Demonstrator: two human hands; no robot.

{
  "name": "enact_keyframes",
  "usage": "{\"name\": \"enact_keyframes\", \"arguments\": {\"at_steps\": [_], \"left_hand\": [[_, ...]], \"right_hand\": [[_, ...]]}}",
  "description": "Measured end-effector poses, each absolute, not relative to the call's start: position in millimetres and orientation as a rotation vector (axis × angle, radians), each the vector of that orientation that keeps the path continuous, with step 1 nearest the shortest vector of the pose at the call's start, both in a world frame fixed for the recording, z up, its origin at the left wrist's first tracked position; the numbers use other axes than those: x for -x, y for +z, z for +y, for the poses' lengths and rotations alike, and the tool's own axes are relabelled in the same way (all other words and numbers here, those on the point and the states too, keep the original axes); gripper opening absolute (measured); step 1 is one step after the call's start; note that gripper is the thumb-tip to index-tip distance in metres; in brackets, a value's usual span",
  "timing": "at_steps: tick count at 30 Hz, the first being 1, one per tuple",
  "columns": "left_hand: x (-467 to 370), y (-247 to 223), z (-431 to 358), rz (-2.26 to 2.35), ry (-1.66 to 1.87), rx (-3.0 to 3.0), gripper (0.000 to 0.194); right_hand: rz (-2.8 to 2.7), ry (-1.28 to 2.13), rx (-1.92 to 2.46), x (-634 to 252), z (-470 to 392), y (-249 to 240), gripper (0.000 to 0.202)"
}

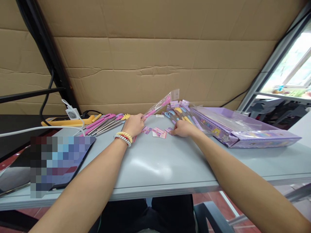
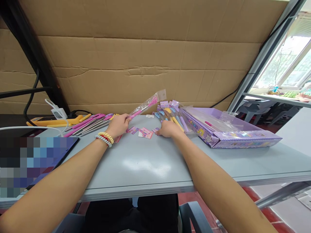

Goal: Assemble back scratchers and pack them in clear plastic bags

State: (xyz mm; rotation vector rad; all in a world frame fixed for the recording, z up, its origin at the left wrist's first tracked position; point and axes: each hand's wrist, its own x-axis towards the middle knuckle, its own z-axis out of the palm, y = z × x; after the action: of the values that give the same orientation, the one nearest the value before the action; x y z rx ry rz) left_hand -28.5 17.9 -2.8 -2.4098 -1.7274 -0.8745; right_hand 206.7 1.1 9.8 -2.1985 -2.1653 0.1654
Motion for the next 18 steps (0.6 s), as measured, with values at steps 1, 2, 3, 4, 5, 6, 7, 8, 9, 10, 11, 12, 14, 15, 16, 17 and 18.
{"name": "enact_keyframes", "arguments": {"at_steps": [1,2,3,4,5,6,7,8,9,10,11,12,14,15,16,17,18], "left_hand": [[28.7,-3.3,18.4,-1.722,-0.876,2.410,0.032],[28.8,-3.8,18.8,-1.719,-0.876,2.409,0.032],[29.0,-4.0,19.1,-1.720,-0.874,2.407,0.032],[29.1,-4.2,19.4,-1.722,-0.870,2.407,0.032],[29.2,-4.2,19.6,-1.725,-0.866,2.407,0.031],[29.3,-4.1,19.7,-1.726,-0.863,2.407,0.031],[29.3,-3.9,19.7,-1.728,-0.860,2.406,0.031],[29.2,-3.7,19.6,-1.731,-0.859,2.406,0.031],[29.1,-3.5,19.4,-1.734,-0.856,2.409,0.031],[28.9,-3.2,19.1,-1.738,-0.853,2.414,0.031],[28.8,-3.0,18.9,-1.739,-0.848,2.421,0.031],[28.7,-2.9,18.7,-1.738,-0.842,2.430,0.031],[28.6,-2.8,18.5,-1.732,-0.829,2.447,0.031],[28.7,-2.9,18.7,-1.732,-0.824,2.451,0.031],[28.8,-3.1,18.9,-1.735,-0.822,2.454,0.031],[29.0,-3.3,19.2,-1.738,-0.822,2.459,0.032],[29.2,-3.5,19.5,-1.732,-0.823,2.472,0.032]], "right_hand": [[-2.167,0.196,2.182,-207.3,1.2,10.2,0.027],[-2.163,0.226,2.167,-207.8,1.0,10.7,0.025],[-2.154,0.255,2.151,-208.2,0.6,11.3,0.024],[-2.140,0.281,2.132,-208.3,-0.1,11.9,0.022],[-2.122,0.301,2.111,-208.3,-0.8,12.4,0.022],[-2.100,0.316,2.089,-208.0,-1.6,12.7,0.021],[-2.077,0.325,2.065,-207.5,-2.3,12.7,0.020],[-2.059,0.330,2.042,-207.0,-2.7,12.5,0.018],[-2.047,0.328,2.021,-206.6,-3.0,12.0,0.016],[-2.043,0.315,2.001,-206.3,-2.9,11.4,0.014],[-2.039,0.290,1.981,-206.2,-2.6,10.7,0.011],[-2.033,0.259,1.957,-206.4,-2.2,10.1,0.009],[-2.009,0.188,1.891,-207.6,-1.3,9.7,0.009],[-1.985,0.153,1.850,-208.3,-1.2,10.1,0.010],[-1.951,0.120,1.808,-209.0,-1.3,10.9,0.011],[-1.911,0.084,1.765,-209.5,-1.9,12.0,0.011],[-1.861,0.045,1.721,-209.7,-2.8,13.3,0.012]]}}
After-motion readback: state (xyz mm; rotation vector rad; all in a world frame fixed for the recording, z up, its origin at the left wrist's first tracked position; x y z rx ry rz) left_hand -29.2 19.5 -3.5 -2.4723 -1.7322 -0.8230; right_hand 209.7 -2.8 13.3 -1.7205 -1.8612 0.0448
